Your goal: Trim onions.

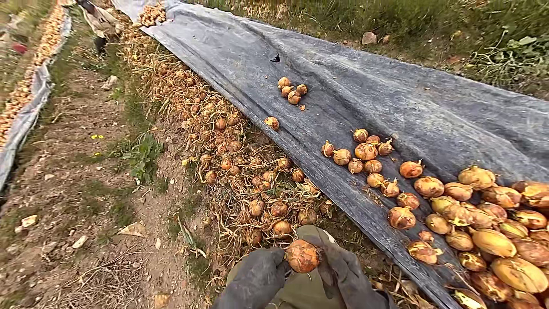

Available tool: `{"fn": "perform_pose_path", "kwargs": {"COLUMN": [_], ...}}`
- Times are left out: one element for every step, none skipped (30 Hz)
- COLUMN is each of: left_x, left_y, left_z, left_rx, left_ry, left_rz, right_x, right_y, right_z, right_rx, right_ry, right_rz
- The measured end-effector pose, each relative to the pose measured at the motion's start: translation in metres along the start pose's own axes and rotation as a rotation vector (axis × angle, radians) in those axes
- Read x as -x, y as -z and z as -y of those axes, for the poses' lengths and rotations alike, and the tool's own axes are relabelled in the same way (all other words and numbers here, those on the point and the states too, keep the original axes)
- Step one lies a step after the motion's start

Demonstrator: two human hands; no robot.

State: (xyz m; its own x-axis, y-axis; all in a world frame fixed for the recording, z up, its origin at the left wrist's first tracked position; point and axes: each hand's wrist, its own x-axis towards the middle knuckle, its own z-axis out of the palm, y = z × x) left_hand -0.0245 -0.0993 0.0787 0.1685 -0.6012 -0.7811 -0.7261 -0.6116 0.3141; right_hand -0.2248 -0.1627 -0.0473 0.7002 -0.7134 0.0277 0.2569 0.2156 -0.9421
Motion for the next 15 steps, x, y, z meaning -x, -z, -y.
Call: {"fn": "perform_pose_path", "kwargs": {"left_x": [0.002,-0.003,-0.01,-0.014,-0.015,-0.015,-0.014,-0.012,-0.008,-0.011,-0.02,-0.028,-0.036,-0.041,-0.048], "left_y": [0.009,0.009,0.005,0.004,0.002,0.0,0.0,0.001,0.006,0.003,-0.007,-0.016,-0.02,-0.017,-0.013], "left_z": [-0.011,-0.008,0.0,0.003,0.002,-0.003,-0.011,-0.024,-0.041,-0.047,-0.044,-0.041,-0.04,-0.044,-0.043], "left_rx": [-0.049,-0.096,-0.151,-0.186,-0.22,-0.261,-0.303,-0.328,-0.325,-0.336,-0.356,-0.375,-0.392,-0.401,-0.416], "left_ry": [0.054,0.072,0.067,0.057,0.043,0.032,0.037,0.056,0.09,0.085,0.042,-0.011,-0.064,-0.081,-0.077], "left_rz": [0.017,-0.028,-0.103,-0.178,-0.255,-0.31,-0.319,-0.268,-0.142,-0.055,-0.015,0.025,0.068,0.138,0.174], "right_x": [0.003,0.006,0.008,0.008,0.006,0.0,-0.007,-0.015,-0.023,-0.027,-0.03,-0.032,-0.031,-0.031,-0.03], "right_y": [0.003,0.009,0.018,0.024,0.025,0.02,0.012,0.004,-0.002,-0.007,-0.009,-0.008,-0.005,0.0,0.006], "right_z": [0.0,-0.003,-0.013,-0.019,-0.022,-0.024,-0.025,-0.025,-0.025,-0.028,-0.034,-0.04,-0.043,-0.045,-0.046], "right_rx": [-0.195,-0.228,-0.097,0.191,0.506,0.71,0.791,0.78,0.703,0.57,0.432,0.318,0.269,0.308,0.447], "right_ry": [-0.071,-0.117,-0.15,-0.233,-0.361,-0.473,-0.536,-0.55,-0.554,-0.561,-0.591,-0.633,-0.652,-0.628,-0.558], "right_rz": [-0.058,-0.103,-0.124,-0.104,-0.023,0.092,0.18,0.205,0.176,0.107,0.034,-0.011,-0.032,-0.026,0.005]}}
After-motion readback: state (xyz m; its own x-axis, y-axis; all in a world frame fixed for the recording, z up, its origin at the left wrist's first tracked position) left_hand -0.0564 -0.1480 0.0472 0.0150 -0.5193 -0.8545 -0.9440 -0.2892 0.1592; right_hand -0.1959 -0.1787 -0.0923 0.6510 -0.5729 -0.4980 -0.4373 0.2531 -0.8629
